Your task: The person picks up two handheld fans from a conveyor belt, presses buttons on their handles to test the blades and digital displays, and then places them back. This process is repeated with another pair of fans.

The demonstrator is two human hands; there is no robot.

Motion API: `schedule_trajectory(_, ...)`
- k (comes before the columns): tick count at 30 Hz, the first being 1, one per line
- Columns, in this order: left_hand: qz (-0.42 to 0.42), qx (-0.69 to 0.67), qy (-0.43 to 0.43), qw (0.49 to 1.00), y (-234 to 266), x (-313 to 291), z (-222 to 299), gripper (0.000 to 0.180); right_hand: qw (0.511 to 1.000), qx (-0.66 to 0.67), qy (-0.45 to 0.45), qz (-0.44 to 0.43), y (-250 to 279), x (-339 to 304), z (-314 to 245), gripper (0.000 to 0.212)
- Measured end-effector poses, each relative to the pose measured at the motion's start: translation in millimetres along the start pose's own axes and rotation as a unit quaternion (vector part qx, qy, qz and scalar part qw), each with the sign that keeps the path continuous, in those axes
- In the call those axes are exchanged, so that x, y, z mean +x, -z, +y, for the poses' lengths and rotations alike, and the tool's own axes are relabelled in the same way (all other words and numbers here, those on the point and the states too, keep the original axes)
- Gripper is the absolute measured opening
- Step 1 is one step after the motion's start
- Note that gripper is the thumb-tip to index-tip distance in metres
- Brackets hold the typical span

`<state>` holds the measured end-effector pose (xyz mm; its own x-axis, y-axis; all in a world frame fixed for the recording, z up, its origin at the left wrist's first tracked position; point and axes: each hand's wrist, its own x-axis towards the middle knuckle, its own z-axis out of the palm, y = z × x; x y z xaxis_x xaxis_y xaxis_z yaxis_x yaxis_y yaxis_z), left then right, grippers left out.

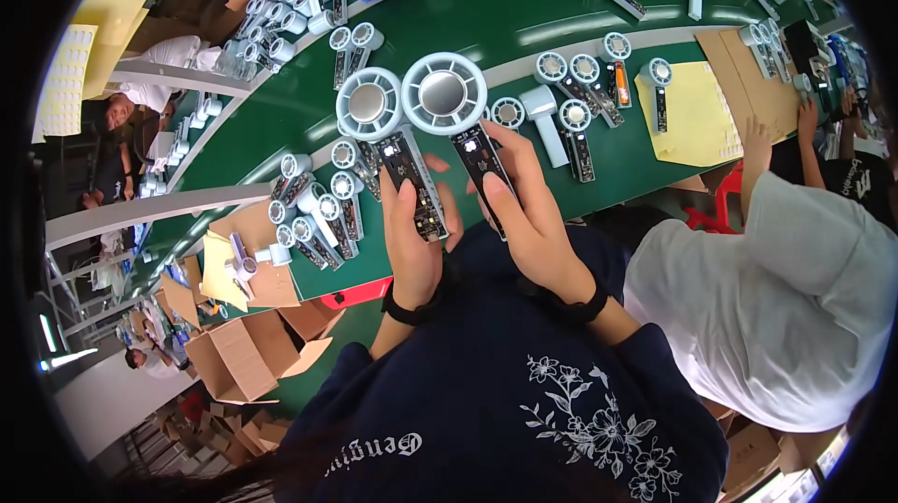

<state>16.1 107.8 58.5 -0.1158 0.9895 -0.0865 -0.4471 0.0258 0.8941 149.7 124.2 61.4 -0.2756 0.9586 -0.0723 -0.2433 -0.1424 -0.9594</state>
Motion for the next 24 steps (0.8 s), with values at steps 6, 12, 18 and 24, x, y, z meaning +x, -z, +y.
schedule_trajectory(6,0.023,0.007,-0.013,1.0,4,1,0,0.032,1.0,0.019,-0.019,-0.013,0,6,2,0.045)
schedule_trajectory(12,0.013,0.026,-0.045,0.999,8,1,2,0.033,0.999,0.025,-0.032,-0.004,-1,9,-1,0.044)
schedule_trajectory(18,0.021,-0.031,-0.054,0.998,11,-1,-1,0.036,1.0,-0.006,-0.012,-0.002,-3,7,1,0.044)
schedule_trajectory(24,0.037,-0.045,-0.055,0.997,9,-6,0,0.039,0.999,0.016,-0.036,-0.023,-2,4,-1,0.044)
